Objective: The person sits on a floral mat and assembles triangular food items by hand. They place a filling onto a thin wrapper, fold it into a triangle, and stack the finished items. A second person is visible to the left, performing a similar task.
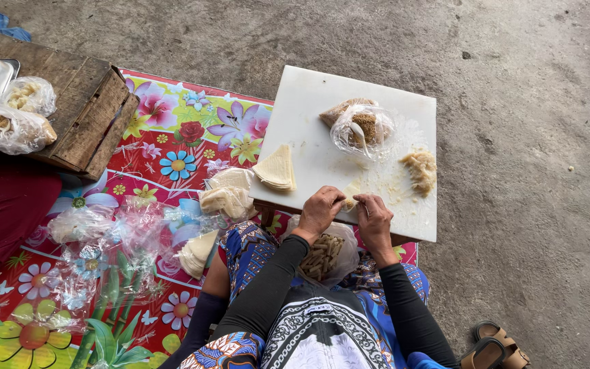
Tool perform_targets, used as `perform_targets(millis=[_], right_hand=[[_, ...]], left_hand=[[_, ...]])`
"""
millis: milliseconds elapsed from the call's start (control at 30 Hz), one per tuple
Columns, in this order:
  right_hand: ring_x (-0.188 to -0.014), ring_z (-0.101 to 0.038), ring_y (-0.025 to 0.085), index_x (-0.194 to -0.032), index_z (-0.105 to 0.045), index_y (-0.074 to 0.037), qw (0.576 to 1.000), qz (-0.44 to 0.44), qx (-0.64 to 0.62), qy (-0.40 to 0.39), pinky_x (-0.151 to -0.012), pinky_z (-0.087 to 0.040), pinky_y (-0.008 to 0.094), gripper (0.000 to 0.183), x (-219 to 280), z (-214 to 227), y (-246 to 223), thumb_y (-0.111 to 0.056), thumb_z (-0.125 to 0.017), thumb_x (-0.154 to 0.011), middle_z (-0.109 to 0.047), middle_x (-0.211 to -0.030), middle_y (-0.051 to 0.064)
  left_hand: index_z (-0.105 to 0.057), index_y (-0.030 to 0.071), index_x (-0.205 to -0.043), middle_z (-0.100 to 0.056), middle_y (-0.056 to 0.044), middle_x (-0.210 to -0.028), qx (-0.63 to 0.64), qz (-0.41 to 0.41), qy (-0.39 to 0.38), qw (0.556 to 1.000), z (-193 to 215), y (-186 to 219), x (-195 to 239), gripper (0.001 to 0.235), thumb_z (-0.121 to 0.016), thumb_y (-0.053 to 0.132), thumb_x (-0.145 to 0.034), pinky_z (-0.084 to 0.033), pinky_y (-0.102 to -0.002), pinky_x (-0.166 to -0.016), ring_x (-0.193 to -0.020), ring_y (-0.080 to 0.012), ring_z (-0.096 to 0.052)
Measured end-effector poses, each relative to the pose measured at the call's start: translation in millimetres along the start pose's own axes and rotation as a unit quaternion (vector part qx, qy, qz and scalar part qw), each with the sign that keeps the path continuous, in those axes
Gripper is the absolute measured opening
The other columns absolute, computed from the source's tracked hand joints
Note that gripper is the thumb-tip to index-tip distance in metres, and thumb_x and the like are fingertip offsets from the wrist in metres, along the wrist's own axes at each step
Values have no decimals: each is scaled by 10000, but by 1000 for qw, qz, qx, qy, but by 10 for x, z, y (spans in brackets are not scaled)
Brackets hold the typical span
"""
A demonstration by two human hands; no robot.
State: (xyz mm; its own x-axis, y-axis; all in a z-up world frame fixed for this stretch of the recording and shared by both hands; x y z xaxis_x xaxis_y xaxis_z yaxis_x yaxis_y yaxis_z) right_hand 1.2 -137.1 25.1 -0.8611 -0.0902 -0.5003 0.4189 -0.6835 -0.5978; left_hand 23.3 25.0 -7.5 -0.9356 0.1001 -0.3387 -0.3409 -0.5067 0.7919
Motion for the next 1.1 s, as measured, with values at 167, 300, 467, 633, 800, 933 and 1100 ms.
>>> perform_targets(millis=[167, 300, 467, 633, 800, 933, 1100], right_hand=[[-988, -729, 260, -1051, -751, -64, 1000, 7, -9, -8, -862, -566, 365, 125, -28, -28, 23, -41, -695, -942, -740, -1064, 108], [-1065, -686, 268, -1000, -767, -74, 999, 21, 26, -33, -901, -497, 410, 121, -31, -86, 7, -58, -736, -884, -732, -1074, 95], [-1176, -606, 299, -1047, -716, -67, 1000, 5, 0, -12, -960, -495, 410, 185, -2, -107, 60, -108, -755, -871, -677, -1113, 107], [-1135, -633, 258, -1034, -733, -103, 999, 8, 28, -25, -940, -454, 391, 163, 36, -114, 98, -148, -774, -882, -680, -1120, 95], [-1102, -636, 237, -1075, -736, -129, 992, 84, 84, -52, -955, -396, 372, 162, 40, -43, -67, -164, -744, -917, -708, -1112, 45], [-1048, -639, 241, -1101, -722, -127, 982, 136, 114, -68, -910, -380, 393, 227, 18, 45, -160, -164, -731, -877, -714, -1087, 39], [-1019, -652, 216, -1141, -696, -136, 970, 172, 162, -64, -918, -390, 395, 233, 30, 47, -166, -97, -682, -912, -715, -1070, 20]], left_hand=[[-751, 78, -997, -716, -67, -1050, 5, -8, 3, 1000, 9, -7, -5, 138, -765, 146, -877, -606, -334, -810, -888, -225, -722], [-753, 80, -994, -712, -69, -1050, 8, -2, -1, 1000, 20, -10, -9, 140, -764, 149, -872, -602, -339, -814, -896, -228, -721], [-750, 82, -1015, -707, -72, -1063, 17, 18, -1, 1000, 14, -13, 2, 161, -756, 159, -873, -599, -343, -805, -881, -224, -722], [-751, 89, -976, -705, -63, -1069, 7, 37, -13, 999, -8, -25, -6, 131, -762, 182, -884, -597, -342, -794, -868, -224, -725], [-759, 90, -966, -699, -66, -1104, -13, 9, -15, 1000, -32, -60, -3, 120, -759, 156, -866, -596, -352, -815, -896, -238, -726], [-736, 35, -1044, -665, -119, -1156, -19, -60, -50, 997, 22, -24, 23, 187, -749, 137, -888, -591, -367, -863, -960, -276, -711], [-721, -2, -1045, -647, -140, -1130, -58, -133, -48, 988, 103, 89, 30, 263, -759, 126, -818, -568, -377, -911, -1008, -297, -687]])
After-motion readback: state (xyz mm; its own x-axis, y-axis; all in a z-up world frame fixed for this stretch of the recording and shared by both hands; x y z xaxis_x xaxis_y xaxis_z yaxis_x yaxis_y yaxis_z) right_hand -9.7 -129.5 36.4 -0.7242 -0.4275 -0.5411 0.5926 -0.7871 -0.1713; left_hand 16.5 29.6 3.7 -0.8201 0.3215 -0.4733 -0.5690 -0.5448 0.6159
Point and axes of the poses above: each hand's wrist, its own x-axis away from the middle knuckle, its own z-axis out of the back of the hand, y = z × x, the point moved 4 cm from there along -x, towards the middle knuckle
